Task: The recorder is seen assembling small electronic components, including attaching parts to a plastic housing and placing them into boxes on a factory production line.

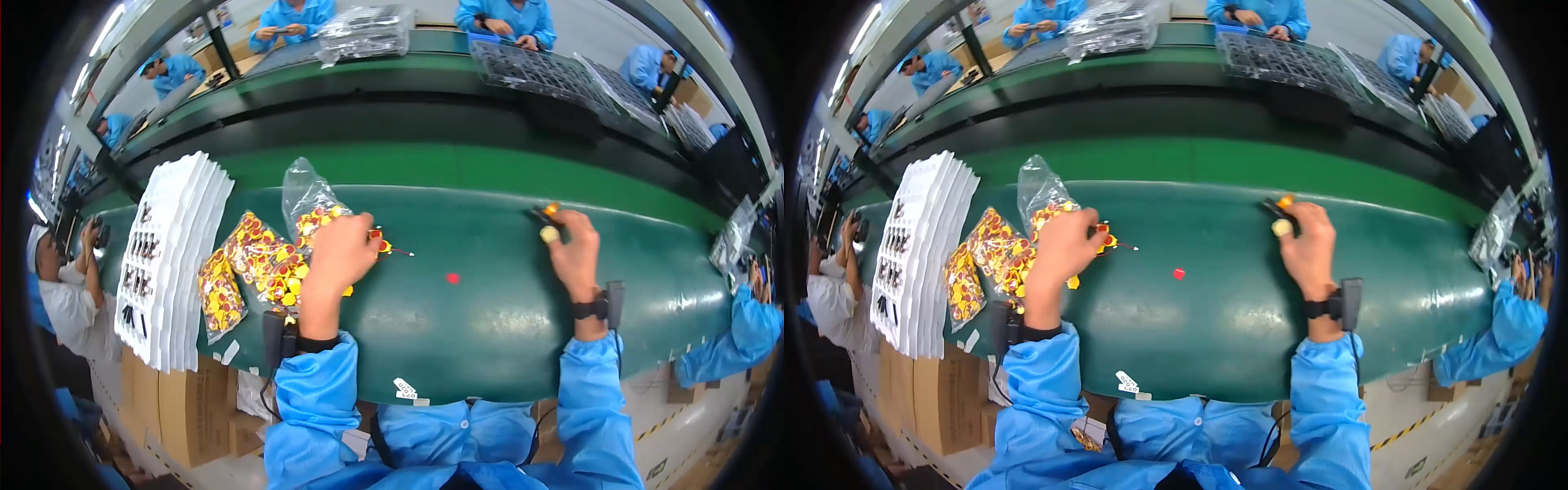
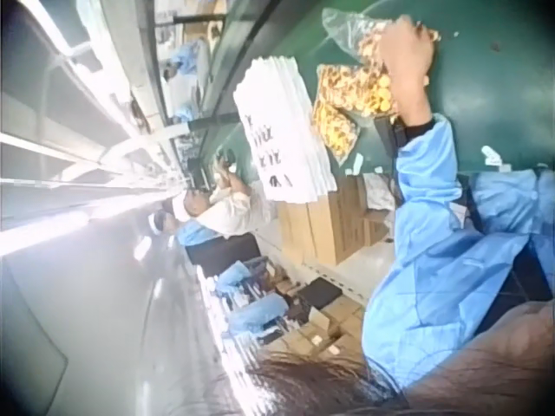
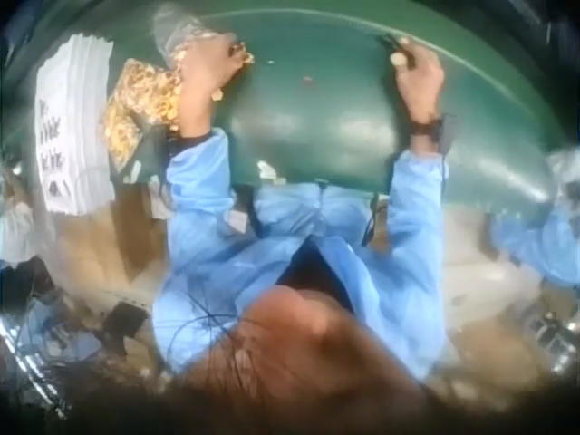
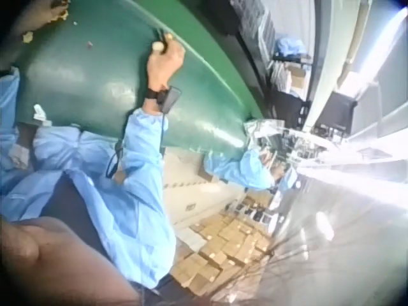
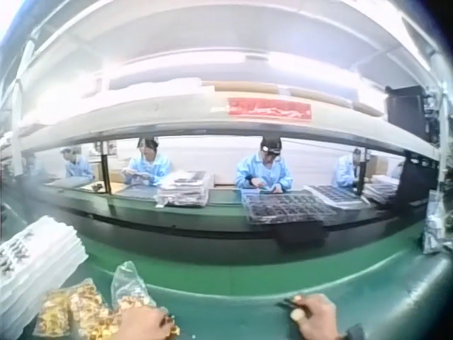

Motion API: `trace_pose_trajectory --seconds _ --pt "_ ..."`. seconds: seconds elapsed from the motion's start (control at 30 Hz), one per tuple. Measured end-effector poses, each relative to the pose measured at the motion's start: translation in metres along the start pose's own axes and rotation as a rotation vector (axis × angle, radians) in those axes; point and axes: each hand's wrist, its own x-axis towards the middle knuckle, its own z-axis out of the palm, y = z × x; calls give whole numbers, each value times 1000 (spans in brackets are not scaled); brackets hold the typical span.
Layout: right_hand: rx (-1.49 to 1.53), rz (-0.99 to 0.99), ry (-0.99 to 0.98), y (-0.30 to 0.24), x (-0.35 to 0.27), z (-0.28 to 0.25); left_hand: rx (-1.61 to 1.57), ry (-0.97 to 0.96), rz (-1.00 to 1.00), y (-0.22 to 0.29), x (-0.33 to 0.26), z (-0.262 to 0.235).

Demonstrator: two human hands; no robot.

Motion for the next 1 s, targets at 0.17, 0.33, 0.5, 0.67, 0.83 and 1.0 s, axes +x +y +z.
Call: trace_pose_trajectory --seconds 0.17,0.33,0.5,0.67,0.83,1.0 --pt "-7 206 -51 18 -3 -18 14 147 -25 10 6 -1" --pt "-115 198 -37 6 -4 -10 334 826 -312 -84 45 -6" --pt "-24 207 -16 6 -4 -2 -280 525 -184 -103 54 -5" --pt "-63 142 10 11 -5 -4 -331 558 -48 -37 28 -50" --pt "-35 152 13 9 -5 -4 -309 616 41 -40 31 -76" --pt "-1 195 28 13 -7 -4 -423 620 34 -44 21 -95"
